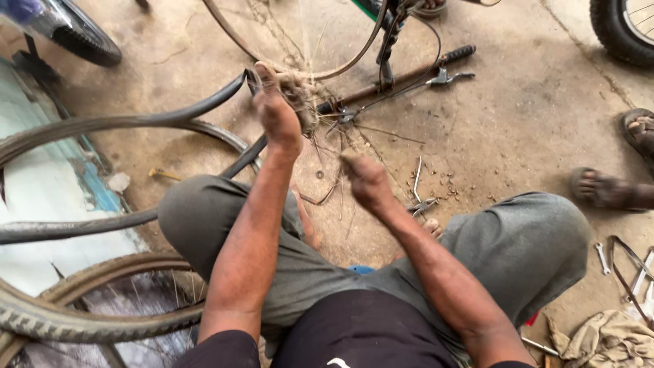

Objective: The person threads and adjusts metal spokes into a bicycle wheel hub by hand while sitting on the floor.

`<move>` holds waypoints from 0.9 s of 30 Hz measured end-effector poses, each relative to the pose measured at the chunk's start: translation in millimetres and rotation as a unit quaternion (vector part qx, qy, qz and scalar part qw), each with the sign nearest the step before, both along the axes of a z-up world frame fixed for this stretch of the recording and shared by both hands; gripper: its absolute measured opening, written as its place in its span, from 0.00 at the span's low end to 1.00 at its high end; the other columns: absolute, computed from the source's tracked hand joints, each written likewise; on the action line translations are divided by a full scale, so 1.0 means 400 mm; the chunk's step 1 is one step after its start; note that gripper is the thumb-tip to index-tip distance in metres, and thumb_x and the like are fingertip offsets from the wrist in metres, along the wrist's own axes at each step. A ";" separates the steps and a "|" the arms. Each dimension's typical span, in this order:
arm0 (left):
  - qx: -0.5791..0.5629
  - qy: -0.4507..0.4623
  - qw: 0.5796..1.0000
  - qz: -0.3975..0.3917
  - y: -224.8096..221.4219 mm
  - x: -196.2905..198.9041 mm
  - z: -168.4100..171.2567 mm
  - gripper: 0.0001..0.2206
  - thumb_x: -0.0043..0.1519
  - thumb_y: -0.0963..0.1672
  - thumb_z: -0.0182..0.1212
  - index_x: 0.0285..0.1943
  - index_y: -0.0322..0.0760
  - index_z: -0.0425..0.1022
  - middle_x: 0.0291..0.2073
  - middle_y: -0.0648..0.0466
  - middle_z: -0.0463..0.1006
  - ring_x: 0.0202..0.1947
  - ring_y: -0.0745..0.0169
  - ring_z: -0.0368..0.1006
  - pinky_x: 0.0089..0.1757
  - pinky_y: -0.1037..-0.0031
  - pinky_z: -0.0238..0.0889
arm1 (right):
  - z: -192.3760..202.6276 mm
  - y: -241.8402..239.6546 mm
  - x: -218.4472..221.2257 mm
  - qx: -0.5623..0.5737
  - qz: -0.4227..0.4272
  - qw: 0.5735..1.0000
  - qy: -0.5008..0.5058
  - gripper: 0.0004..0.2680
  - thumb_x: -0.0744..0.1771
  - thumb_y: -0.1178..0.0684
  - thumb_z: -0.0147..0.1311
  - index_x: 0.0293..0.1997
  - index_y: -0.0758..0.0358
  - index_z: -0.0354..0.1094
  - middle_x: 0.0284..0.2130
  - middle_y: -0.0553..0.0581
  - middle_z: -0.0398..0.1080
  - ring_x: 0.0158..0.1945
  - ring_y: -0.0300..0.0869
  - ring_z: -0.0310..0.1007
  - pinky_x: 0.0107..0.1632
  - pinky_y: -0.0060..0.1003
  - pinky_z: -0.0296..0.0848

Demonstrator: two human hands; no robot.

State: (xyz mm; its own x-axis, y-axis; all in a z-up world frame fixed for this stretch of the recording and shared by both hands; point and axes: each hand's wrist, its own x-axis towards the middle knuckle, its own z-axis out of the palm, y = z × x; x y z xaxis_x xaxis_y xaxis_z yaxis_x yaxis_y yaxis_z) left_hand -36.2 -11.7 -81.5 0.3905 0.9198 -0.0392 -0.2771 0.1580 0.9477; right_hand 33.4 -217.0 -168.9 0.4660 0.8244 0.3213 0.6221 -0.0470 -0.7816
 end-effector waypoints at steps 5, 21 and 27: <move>-0.027 -0.135 0.987 -0.088 -0.042 0.012 0.031 0.36 0.64 0.68 0.37 0.37 0.37 0.71 0.29 0.47 0.80 0.23 0.64 0.75 0.29 0.72 0.75 | 0.071 0.006 0.040 0.052 0.013 0.994 0.100 0.06 0.72 0.57 0.52 0.48 0.66 0.76 0.29 0.54 0.77 0.26 0.36 0.73 0.26 0.33 0.74; 0.133 0.140 0.970 -0.149 -0.148 0.088 -0.137 0.05 0.61 0.41 0.68 0.36 0.39 0.74 0.26 0.58 0.76 0.22 0.76 0.68 0.22 0.83 0.62 | 0.255 -0.008 0.076 -0.049 -0.061 0.991 0.106 0.05 0.70 0.56 0.55 0.47 0.63 0.74 0.36 0.59 0.77 0.37 0.46 0.78 0.39 0.40 0.80; 0.357 0.236 0.885 -0.184 -0.222 0.107 -0.158 0.07 0.64 0.44 0.68 0.35 0.39 0.77 0.24 0.56 0.78 0.22 0.71 0.72 0.24 0.77 0.69 | 0.294 -0.006 0.135 -0.002 -0.104 0.988 0.112 0.10 0.68 0.54 0.63 0.50 0.66 0.70 0.44 0.59 0.71 0.45 0.44 0.74 0.43 0.38 0.81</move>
State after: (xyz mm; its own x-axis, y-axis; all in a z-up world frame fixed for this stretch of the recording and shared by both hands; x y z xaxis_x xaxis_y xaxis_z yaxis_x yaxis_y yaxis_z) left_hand 6.7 -100.3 -144.8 0.7633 0.5904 0.2622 0.1227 -0.5310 0.8385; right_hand 87.2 -219.2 -51.1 0.6848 0.7044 0.1868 0.4091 -0.1595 -0.8984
